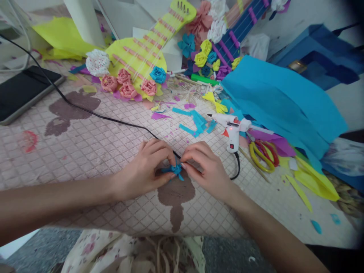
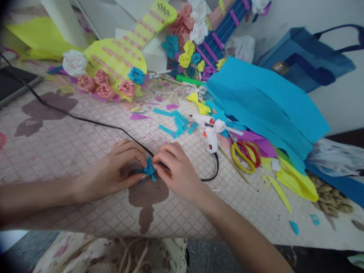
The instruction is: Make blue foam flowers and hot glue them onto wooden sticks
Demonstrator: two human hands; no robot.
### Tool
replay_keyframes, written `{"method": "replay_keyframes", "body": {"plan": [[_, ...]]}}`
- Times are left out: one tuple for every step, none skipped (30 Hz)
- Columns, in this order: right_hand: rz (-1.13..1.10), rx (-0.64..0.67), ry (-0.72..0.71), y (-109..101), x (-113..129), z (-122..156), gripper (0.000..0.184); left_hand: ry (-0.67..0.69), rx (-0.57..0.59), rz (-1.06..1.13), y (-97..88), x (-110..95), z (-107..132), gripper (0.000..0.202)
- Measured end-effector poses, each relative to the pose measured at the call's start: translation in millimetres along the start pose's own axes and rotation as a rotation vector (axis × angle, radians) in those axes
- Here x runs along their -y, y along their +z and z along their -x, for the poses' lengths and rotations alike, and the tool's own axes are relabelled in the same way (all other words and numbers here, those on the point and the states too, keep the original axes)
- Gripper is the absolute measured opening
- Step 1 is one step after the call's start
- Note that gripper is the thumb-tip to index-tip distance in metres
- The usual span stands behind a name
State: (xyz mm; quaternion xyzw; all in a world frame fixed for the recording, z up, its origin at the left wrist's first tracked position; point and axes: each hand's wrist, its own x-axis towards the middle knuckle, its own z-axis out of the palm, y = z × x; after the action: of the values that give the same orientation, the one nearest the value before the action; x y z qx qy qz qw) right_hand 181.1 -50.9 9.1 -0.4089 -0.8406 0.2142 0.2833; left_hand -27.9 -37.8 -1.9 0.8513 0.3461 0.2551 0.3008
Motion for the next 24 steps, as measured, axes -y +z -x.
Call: {"method": "replay_keyframes", "body": {"plan": [[0.010,0.005,-0.004,0.0,-0.1,-0.1,0.008,-0.017,0.001,0.002,1.0,0.2,-0.8,0.010],[0.022,0.007,-0.008,-0.2,-0.2,-0.3,0.008,-0.029,0.002,0.006,1.7,0.4,-1.5,0.010],[0.036,0.013,-0.013,-0.4,-0.4,-0.5,0.009,-0.038,0.005,0.009,2.1,0.4,-2.1,0.010],[0.052,0.022,-0.015,-0.7,-0.5,-0.7,0.009,-0.044,0.008,0.012,2.3,0.5,-2.5,0.011],[0.069,0.036,-0.018,-1.0,-0.7,-1.1,0.010,-0.048,0.011,0.012,2.3,0.4,-2.7,0.011],[0.086,0.055,-0.021,-1.2,-0.9,-1.5,0.011,-0.049,0.013,0.010,2.2,0.3,-2.7,0.011],[0.102,0.077,-0.023,-1.3,-1.1,-2.0,0.011,-0.049,0.016,0.009,2.1,0.2,-2.5,0.012],[0.117,0.102,-0.024,-1.4,-1.3,-2.6,0.011,-0.047,0.016,0.008,2.2,0.1,-2.2,0.012],[0.132,0.126,-0.026,-1.6,-1.5,-3.3,0.011,-0.043,0.014,0.009,2.3,0.0,-1.9,0.012],[0.147,0.148,-0.029,-1.7,-1.5,-3.9,0.011,-0.040,0.012,0.009,2.5,0.0,-1.6,0.012],[0.163,0.170,-0.035,-1.9,-1.5,-4.6,0.011,-0.037,0.009,0.009,2.7,0.0,-1.4,0.012],[0.181,0.191,-0.043,-2.1,-1.4,-5.3,0.012,-0.035,0.008,0.007,2.9,0.0,-1.3,0.012],[0.200,0.211,-0.053,-2.4,-1.3,-6.0,0.012,-0.035,0.007,0.006,3.1,0.1,-1.2,0.013],[0.217,0.227,-0.065,-2.7,-1.1,-6.6,0.013,-0.037,0.007,0.004,3.2,0.2,-1.3,0.013],[0.233,0.240,-0.075,-3.1,-0.9,-7.2,0.014,-0.039,0.009,0.003,3.3,0.5,-1.3,0.013],[0.246,0.250,-0.084,-3.4,-0.6,-7.7,0.015,-0.041,0.011,0.002,3.2,0.7,-1.3,0.013],[0.253,0.254,-0.091,-3.8,-0.3,-8.1,0.015,-0.042,0.011,0.001,3.2,1.1,-1.3,0.013],[0.250,0.251,-0.094,-4.4,0.0,-8.3,0.016,-0.042,0.011,0.000,3.1,1.4,-1.3,0.014],[0.232,0.240,-0.092,-5.0,0.4,-8.5,0.015,-0.043,0.011,-0.001,3.1,1.8,-1.1,0.014],[0.197,0.217,-0.087,-5.9,0.9,-8.5,0.015,-0.042,0.012,0.000,3.0,2.0,-0.9,0.015],[0.147,0.184,-0.077,-7.0,1.4,-8.3,0.015,-0.040,0.013,0.002,2.9,2.2,-0.7,0.015],[0.086,0.141,-0.059,-8.2,2.1,-8.0,0.014,-0.039,0.015,0.004,2.8,2.2,-0.4,0.015],[0.019,0.092,-0.033,-9.5,2.7,-7.6,0.013,-0.038,0.016,0.004,2.7,2.2,-0.2,0.015],[-0.050,0.041,0.000,-10.8,3.3,-7.2,0.011,-0.036,0.018,0.005,2.5,2.1,-0.1,0.015]]}}
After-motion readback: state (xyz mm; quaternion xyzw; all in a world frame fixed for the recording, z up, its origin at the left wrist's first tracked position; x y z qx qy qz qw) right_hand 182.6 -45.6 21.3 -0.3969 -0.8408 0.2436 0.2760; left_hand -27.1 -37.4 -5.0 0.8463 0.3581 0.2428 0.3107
